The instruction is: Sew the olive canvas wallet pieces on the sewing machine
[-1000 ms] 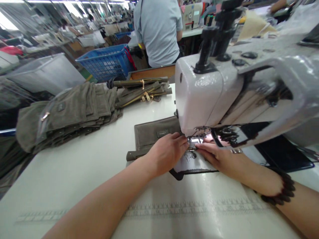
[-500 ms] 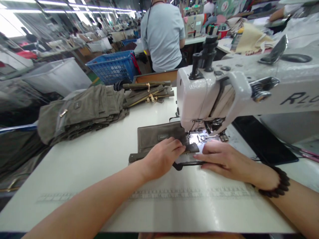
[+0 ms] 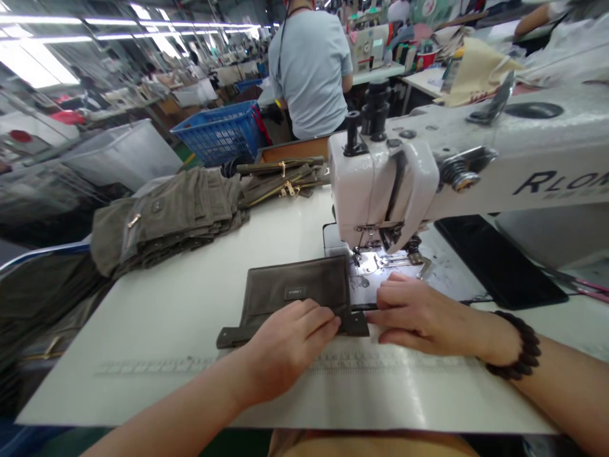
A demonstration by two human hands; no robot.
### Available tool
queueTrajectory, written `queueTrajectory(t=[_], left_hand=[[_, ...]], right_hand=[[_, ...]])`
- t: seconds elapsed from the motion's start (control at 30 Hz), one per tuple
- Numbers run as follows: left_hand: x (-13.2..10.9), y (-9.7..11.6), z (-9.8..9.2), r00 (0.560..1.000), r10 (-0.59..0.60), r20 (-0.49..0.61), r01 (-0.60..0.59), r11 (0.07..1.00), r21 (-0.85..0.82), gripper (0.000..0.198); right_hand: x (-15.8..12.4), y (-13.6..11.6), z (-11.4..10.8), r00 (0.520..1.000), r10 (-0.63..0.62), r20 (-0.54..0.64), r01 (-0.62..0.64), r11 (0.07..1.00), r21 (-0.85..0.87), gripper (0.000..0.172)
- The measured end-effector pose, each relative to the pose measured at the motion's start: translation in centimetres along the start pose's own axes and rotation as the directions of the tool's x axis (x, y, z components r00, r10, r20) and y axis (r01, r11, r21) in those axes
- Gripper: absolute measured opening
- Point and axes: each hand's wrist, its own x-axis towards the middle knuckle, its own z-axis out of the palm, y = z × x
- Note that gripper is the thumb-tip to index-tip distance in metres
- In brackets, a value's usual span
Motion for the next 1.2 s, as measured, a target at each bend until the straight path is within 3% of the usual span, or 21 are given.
queueTrajectory(t=[0.17, 0.27, 0.43, 0.53, 0.6, 0.7, 0.83, 0.9, 0.97, 1.0, 1.07, 1.13, 1.2], left_hand=[[-0.8, 1.3, 0.3, 0.983, -0.006, -0.181, 0.000, 0.999, -0.033, 0.024], [-1.0, 1.8, 0.5, 0.971, 0.009, -0.237, -0.012, 1.000, -0.012, 0.024], [-1.1, 2.9, 0.0, 0.982, -0.001, -0.187, 0.022, 0.994, 0.110, 0.028], [-1.6, 3.6, -1.2, 0.991, -0.041, -0.129, 0.061, 0.985, 0.159, 0.031], [-2.2, 3.4, -2.4, 0.987, -0.062, -0.147, 0.093, 0.973, 0.213, 0.032], [-2.5, 1.2, -4.7, 0.956, -0.044, -0.291, 0.151, 0.923, 0.355, 0.027], [0.2, -6.3, -8.0, 0.900, 0.026, -0.435, 0.225, 0.826, 0.516, 0.022], [2.6, -10.4, -9.4, 0.878, -0.025, -0.477, 0.289, 0.823, 0.490, 0.024], [4.6, -12.6, -10.3, 0.860, -0.170, -0.481, 0.374, 0.852, 0.367, 0.041], [5.4, -12.5, -10.6, 0.837, -0.225, -0.499, 0.398, 0.877, 0.271, 0.046], [5.8, -10.1, -11.2, 0.826, -0.239, -0.510, 0.301, 0.953, 0.042, 0.037], [5.0, -5.4, -11.9, 0.881, -0.188, -0.433, 0.134, 0.979, -0.152, 0.033], [3.0, -0.3, -12.9, 0.966, -0.123, -0.227, 0.103, 0.990, -0.096, 0.034]], right_hand=[[0.6, -1.6, 0.3, 0.998, -0.056, -0.042, 0.060, 0.992, 0.107, 0.030], [0.7, -2.2, 0.7, 0.998, -0.032, -0.053, 0.032, 0.999, -0.013, 0.028], [1.0, -2.9, 1.3, 0.981, -0.061, -0.184, 0.001, 0.950, -0.312, 0.024], [0.8, -2.9, 1.0, 0.971, -0.124, -0.205, 0.054, 0.947, -0.318, 0.019], [0.4, -2.4, 0.9, 0.958, -0.105, -0.265, 0.020, 0.953, -0.303, 0.017], [-0.1, -1.4, 1.1, 0.920, -0.064, -0.387, -0.059, 0.953, -0.298, 0.023], [-0.1, -0.7, 1.8, 0.928, -0.070, -0.367, -0.063, 0.939, -0.339, 0.024], [0.0, -0.5, 1.9, 0.927, -0.075, -0.368, -0.071, 0.927, -0.368, 0.023], [0.1, -0.4, 1.8, 0.915, -0.083, -0.395, -0.090, 0.911, -0.401, 0.022], [0.1, -0.4, 1.7, 0.906, -0.096, -0.413, -0.097, 0.902, -0.421, 0.022], [0.1, -0.3, 1.5, 0.895, -0.122, -0.430, -0.100, 0.882, -0.460, 0.023], [0.3, -0.4, 1.3, 0.892, -0.141, -0.430, -0.091, 0.875, -0.475, 0.023], [0.5, -0.5, 1.0, 0.876, -0.110, -0.470, -0.121, 0.892, -0.435, 0.022]])
